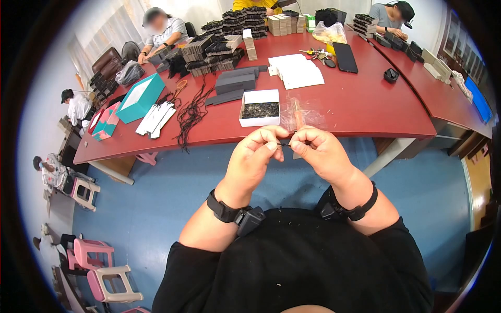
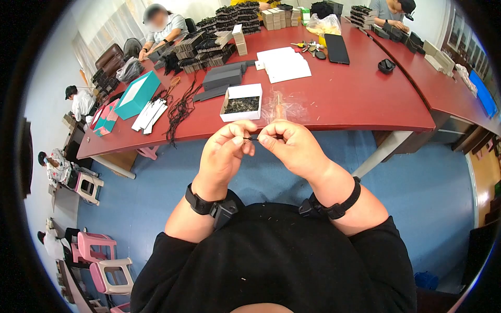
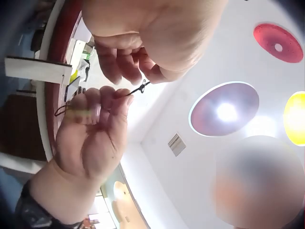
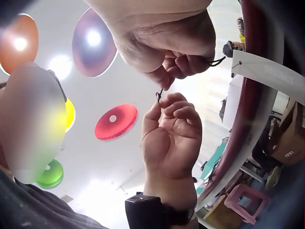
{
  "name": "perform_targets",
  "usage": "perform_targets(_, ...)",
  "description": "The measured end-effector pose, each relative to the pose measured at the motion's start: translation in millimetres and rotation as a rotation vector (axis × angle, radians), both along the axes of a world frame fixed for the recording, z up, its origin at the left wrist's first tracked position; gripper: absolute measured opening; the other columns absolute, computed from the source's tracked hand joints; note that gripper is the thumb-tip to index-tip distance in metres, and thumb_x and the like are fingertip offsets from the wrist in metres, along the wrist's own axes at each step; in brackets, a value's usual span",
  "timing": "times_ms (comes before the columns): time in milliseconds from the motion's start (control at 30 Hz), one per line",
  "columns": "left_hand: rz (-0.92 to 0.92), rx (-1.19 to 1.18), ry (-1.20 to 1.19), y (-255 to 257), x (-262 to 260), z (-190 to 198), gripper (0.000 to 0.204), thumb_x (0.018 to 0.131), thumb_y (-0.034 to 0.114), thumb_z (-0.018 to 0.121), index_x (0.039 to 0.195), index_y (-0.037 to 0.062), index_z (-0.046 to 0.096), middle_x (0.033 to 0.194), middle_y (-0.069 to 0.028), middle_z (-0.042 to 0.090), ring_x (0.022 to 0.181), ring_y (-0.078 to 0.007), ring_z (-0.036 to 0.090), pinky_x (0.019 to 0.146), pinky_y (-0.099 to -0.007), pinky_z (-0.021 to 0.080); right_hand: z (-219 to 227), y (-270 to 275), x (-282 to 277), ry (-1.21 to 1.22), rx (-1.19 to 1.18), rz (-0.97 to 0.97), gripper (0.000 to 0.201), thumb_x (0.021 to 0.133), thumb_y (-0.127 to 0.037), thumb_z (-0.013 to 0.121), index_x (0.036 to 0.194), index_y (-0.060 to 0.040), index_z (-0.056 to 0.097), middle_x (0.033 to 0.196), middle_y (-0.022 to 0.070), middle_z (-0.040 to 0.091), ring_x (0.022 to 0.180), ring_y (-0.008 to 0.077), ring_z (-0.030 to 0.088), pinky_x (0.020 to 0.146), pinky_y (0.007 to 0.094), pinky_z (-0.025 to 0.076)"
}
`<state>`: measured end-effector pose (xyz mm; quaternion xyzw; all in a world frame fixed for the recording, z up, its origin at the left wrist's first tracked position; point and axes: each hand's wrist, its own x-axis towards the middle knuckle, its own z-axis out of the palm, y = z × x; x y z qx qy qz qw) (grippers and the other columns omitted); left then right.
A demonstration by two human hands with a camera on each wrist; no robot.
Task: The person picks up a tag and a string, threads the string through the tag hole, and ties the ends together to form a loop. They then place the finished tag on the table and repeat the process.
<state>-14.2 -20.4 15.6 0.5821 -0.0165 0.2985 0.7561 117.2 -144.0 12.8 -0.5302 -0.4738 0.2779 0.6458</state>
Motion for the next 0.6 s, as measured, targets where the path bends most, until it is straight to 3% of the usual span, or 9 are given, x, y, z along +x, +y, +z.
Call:
perform_targets(67,-0.222,-0.253,-0.096,0.5,2.3,0.8,0.005,0.091,0.011,0.049,0.089,0.006,0.049,0.088,-0.0092,0.053,0.068,-0.016,0.052,0.068,-0.0297,0.045,-5.3,-0.6,5.5,-0.047,0.005,-0.015,0.013,0.087,-0.014,0.061,0.088,-0.0013,0.063,0.078,-0.0033,0.056,0.07,0.0038,0.046,0.064,0.0208,0.04)
perform_targets(167,-0.247,-0.346,-0.105,10.9,-3.1,-0.9,0.01,0.091,0.018,0.049,0.092,0.0079,0.046,0.075,-0.0049,0.049,0.061,-0.0142,0.047,0.063,-0.0306,0.042,-9.8,-11.0,18.7,-0.037,-0.004,-0.062,0.013,0.087,-0.013,0.061,0.088,0.0,0.063,0.081,-0.0015,0.059,0.072,0.0048,0.05,0.067,0.0212,0.042)
perform_targets(333,-0.039,-0.059,0.092,15.0,12.5,-28.2,0.009,0.094,0.012,0.041,0.085,0.0081,0.041,0.071,-0.0044,0.046,0.059,-0.0117,0.042,0.058,-0.0272,0.037,-36.4,-18.6,30.3,0.056,0.01,-0.095,0.014,0.087,-0.009,0.06,0.096,0.0006,0.064,0.083,0.0,0.06,0.075,0.0067,0.053,0.069,0.0215,0.044)
perform_targets(400,-0.009,-0.027,0.136,19.1,15.9,-38.7,0.009,0.093,0.011,0.041,0.085,0.0082,0.041,0.07,-0.0038,0.045,0.058,-0.0111,0.041,0.057,-0.0264,0.037,-47.3,-14.4,30.3,0.182,0.075,-0.107,0.017,0.086,-0.005,0.06,0.102,0.0003,0.063,0.084,0.0001,0.06,0.076,0.007,0.053,0.069,0.0212,0.044)
perform_targets(600,0.061,-0.047,0.187,21.3,17.2,-46.6,0.009,0.092,0.009,0.042,0.084,0.0085,0.04,0.069,-0.0022,0.043,0.057,-0.0092,0.037,0.055,-0.0244,0.034,-57.1,-9.9,30.5,0.21,0.067,-0.097,0.02,0.086,-0.004,0.06,0.105,0.0001,0.061,0.087,-0.0002,0.059,0.078,0.0059,0.053,0.071,0.0208,0.045)
